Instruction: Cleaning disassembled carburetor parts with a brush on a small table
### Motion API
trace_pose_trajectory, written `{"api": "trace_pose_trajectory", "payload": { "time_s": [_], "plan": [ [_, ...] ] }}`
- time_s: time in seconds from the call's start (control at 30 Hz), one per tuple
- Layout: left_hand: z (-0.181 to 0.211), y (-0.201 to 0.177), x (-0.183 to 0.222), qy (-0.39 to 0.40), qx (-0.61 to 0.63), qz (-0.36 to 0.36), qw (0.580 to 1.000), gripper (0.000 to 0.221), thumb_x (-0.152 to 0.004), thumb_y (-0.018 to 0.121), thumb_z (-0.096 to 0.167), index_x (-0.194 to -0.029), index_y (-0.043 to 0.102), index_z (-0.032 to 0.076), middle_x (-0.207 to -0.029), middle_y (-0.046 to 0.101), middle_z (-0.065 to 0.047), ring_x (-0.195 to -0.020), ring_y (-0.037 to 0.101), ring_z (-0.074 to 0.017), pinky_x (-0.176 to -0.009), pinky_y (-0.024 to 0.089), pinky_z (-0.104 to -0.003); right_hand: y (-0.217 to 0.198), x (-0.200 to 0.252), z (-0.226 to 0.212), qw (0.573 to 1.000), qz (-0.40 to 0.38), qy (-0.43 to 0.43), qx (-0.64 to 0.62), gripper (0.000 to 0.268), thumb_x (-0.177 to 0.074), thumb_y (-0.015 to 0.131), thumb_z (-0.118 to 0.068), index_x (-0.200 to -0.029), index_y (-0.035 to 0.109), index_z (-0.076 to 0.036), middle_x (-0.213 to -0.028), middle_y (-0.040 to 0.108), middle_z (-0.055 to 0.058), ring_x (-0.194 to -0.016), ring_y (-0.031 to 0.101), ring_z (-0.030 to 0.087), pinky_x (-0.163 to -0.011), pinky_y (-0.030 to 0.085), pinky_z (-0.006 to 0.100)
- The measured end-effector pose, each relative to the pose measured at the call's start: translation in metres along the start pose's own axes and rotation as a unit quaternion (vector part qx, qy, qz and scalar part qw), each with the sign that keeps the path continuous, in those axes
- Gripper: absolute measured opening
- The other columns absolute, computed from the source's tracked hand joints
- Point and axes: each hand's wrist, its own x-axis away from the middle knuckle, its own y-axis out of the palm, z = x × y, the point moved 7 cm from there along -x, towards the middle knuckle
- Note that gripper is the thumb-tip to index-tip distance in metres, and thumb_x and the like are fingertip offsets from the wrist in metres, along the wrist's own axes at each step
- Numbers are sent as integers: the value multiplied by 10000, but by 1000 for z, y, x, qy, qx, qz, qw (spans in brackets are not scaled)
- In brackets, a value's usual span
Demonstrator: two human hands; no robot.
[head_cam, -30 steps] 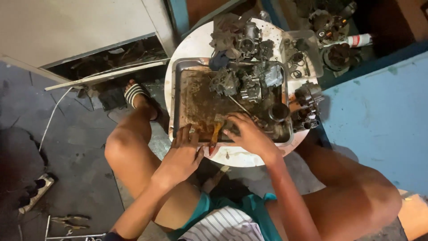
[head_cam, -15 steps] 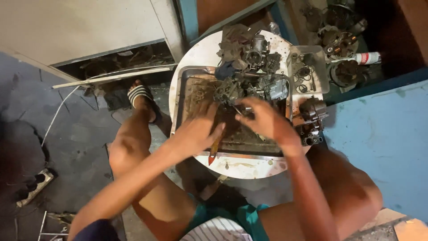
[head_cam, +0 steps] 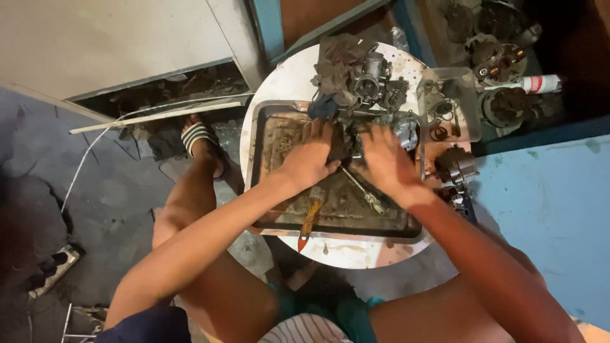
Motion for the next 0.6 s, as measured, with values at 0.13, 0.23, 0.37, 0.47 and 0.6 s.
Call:
{"api": "trace_pose_trajectory", "payload": {
  "time_s": [0.13, 0.23, 0.37, 0.47, 0.6],
  "plan": [
    [-9, -9, 3, -35, 77, -16, 996, 920, -946, 676, 265, -1556, 108, -123, -1548, 213, -408, -1461, 164, -581, -1087, 417, -593, 0, -16, -28, 999, 0, -24, -34, 981, -762, 848, -434, -1499, 401, 35, -1465, 425, 305, -1332, 457, 451, -1157, 333, 562],
    [-33, 16, -20, -52, 107, -43, 992, 475, -993, 594, 349, -1205, 605, -76, -1146, 655, -255, -1035, 661, -405, -777, 557, -469, 9, -31, -37, 996, -7, -75, 46, 992, -802, 782, -548, -1496, 387, 41, -1424, 500, 277, -1376, 455, 400, -1237, 209, 540],
    [-73, 62, -54, -34, 153, -31, 987, 414, -956, 636, 353, -946, 649, -61, -910, 684, -234, -843, 693, -352, -610, 534, -414, 26, -45, -36, 998, -42, -47, 32, 880, -859, 737, -543, -1476, 449, 15, -1396, 549, 262, -1327, 528, 381, -1252, 131, 562],
    [-62, 59, -53, -33, 171, -19, 984, 404, -948, 658, 308, -964, 664, -96, -921, 690, -275, -864, 702, -371, -619, 540, -425, 33, -55, -30, 998, -27, -50, 28, 863, -835, 757, -529, -1450, 479, 8, -1358, 606, 232, -1282, 586, 342, -1261, 129, 542],
    [-82, 85, -67, -58, 192, 13, 980, 439, -932, 682, 320, -1016, 664, -110, -968, 696, -292, -942, 707, -411, -649, 564, -472, 58, -65, -27, 999, 7, -46, -14, 866, -748, 864, -415, -1391, 510, 43, -1271, 664, 238, -1175, 668, 323, -1253, 196, 518]
  ]
}}
